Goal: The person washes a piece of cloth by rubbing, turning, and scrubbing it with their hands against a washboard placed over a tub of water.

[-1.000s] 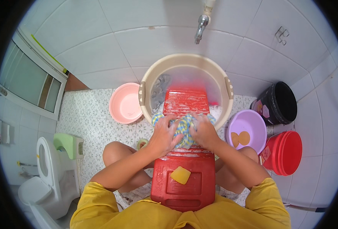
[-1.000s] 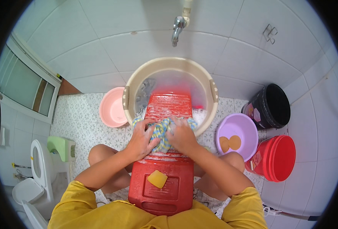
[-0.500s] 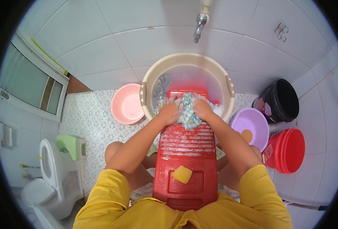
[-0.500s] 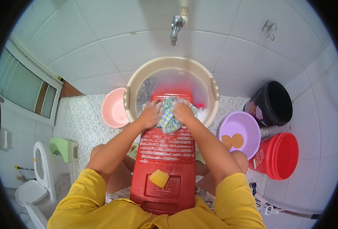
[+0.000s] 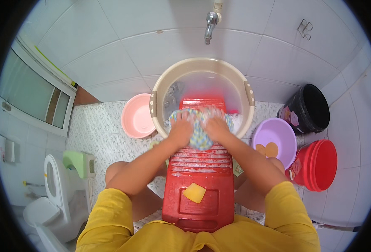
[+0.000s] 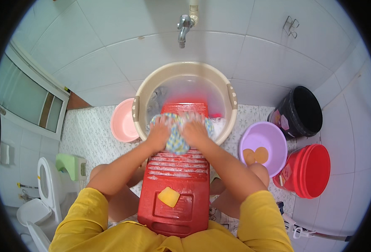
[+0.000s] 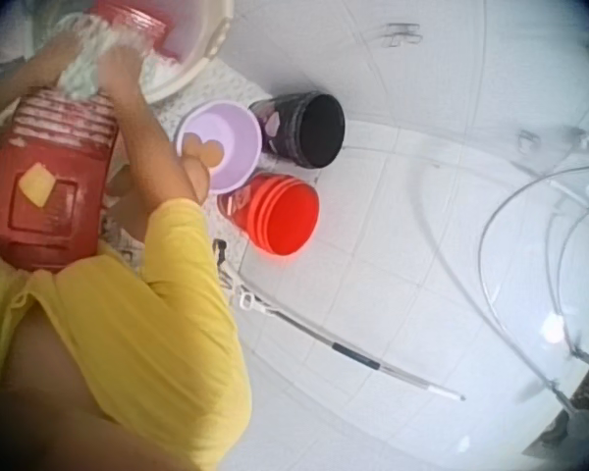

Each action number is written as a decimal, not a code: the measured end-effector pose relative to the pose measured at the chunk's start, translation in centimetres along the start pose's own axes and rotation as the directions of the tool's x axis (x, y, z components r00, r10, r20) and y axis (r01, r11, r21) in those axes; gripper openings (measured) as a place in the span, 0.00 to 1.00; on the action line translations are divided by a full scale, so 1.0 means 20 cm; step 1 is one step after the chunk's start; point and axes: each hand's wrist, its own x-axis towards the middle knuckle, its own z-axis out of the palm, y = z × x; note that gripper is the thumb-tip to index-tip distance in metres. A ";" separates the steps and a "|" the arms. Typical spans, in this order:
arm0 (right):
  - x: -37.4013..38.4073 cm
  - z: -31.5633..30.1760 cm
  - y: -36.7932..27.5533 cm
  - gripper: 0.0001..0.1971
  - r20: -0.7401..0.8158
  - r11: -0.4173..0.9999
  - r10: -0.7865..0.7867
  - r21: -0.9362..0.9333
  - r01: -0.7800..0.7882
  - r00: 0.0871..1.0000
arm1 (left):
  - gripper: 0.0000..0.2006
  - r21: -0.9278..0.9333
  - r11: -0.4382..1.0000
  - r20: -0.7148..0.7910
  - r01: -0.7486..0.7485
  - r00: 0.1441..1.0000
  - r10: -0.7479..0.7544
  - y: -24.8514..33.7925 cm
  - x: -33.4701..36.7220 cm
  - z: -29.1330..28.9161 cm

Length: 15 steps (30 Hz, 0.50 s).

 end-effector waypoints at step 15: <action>-0.23 -0.37 -0.15 0.20 0.314 0.757 0.113 0.587 -0.286 0.943 | 0.41 -0.660 0.708 -0.090 -0.251 0.962 0.257 0.02 -0.35 -0.33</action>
